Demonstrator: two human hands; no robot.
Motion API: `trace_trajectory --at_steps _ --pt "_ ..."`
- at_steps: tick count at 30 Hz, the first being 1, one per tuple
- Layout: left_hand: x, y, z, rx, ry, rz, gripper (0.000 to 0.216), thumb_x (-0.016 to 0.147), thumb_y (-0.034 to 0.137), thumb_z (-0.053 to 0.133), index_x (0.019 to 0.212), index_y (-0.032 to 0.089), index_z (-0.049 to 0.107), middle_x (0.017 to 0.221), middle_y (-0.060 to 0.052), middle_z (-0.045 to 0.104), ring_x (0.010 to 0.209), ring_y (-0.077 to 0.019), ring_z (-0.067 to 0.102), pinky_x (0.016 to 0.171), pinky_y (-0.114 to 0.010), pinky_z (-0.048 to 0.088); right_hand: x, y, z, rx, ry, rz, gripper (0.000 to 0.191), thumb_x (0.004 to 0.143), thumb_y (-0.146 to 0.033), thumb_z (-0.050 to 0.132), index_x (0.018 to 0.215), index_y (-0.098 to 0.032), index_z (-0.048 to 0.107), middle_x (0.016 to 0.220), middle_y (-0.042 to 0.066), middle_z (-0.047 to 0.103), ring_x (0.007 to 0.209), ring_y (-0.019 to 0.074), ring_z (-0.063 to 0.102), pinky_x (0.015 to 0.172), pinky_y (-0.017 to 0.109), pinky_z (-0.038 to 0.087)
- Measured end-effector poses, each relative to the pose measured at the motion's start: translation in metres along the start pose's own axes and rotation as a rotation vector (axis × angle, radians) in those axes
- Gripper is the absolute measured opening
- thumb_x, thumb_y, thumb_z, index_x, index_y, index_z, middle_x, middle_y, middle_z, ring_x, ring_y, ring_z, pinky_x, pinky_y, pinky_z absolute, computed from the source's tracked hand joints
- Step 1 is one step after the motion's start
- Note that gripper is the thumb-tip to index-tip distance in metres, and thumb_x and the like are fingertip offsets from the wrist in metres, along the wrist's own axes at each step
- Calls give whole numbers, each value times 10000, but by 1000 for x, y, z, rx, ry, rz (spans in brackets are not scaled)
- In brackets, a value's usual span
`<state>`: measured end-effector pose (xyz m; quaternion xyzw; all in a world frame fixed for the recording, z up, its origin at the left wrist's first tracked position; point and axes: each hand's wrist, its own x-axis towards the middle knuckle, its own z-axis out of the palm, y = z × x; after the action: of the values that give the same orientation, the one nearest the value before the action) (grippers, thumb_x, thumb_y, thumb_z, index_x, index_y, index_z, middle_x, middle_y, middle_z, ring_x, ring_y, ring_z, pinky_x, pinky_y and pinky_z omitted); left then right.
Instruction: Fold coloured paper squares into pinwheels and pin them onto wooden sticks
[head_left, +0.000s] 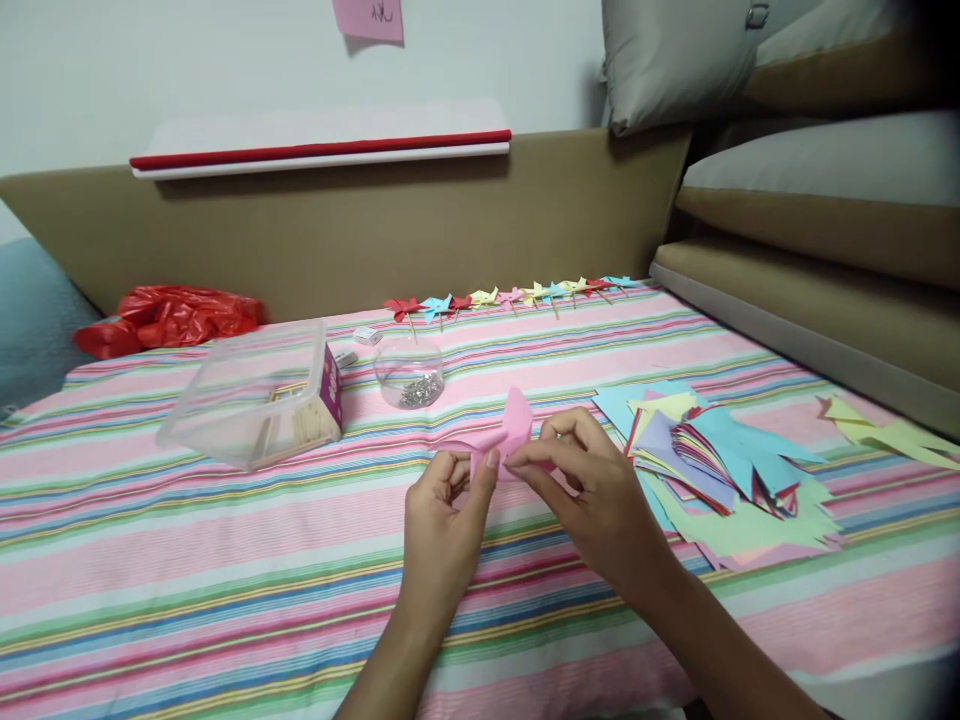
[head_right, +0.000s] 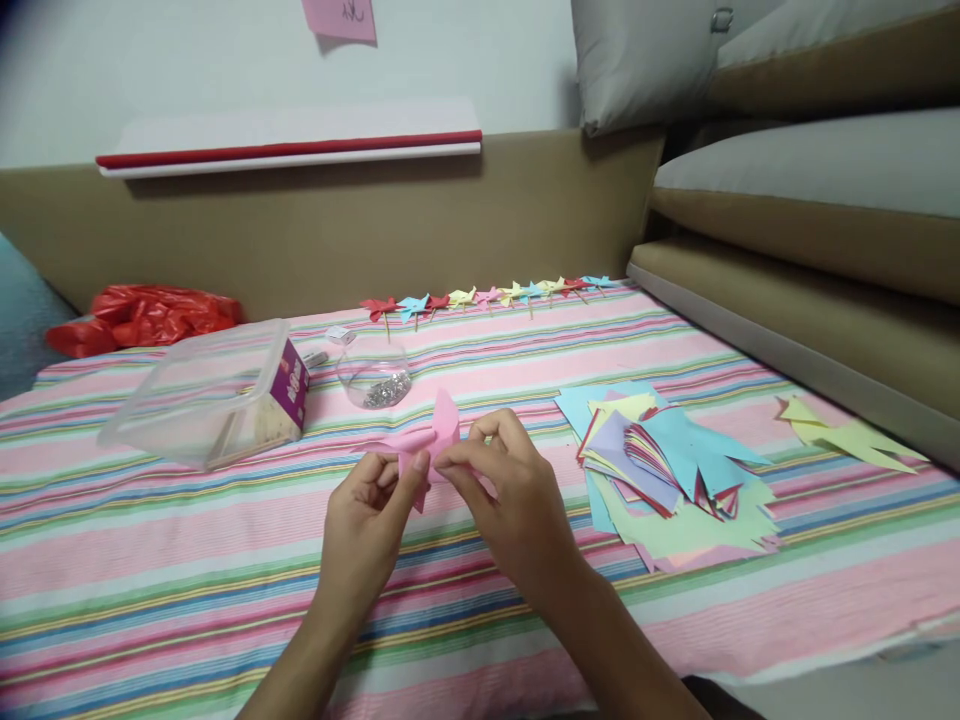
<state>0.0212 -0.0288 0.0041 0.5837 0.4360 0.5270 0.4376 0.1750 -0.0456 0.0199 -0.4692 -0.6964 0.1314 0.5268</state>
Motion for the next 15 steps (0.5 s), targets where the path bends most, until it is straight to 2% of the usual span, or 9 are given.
trace_trajectory --at_steps 6,15 --pt "-2 -1 -2 27 -20 31 271 943 383 654 780 186 565 674 35 569 644 -107 503 618 -227 401 1 0 -4 3 -50 9 131 935 -160 659 886 -212 769 912 26 489 773 135 516 633 269 425" --pt "-3 -2 -3 62 -37 83 233 952 350 646 798 187 584 694 29 593 676 -113 546 621 -224 406 0 3 -5 4 -49 11 129 934 -167 663 909 -221 778 925 31 484 774 142 514 658 285 446"
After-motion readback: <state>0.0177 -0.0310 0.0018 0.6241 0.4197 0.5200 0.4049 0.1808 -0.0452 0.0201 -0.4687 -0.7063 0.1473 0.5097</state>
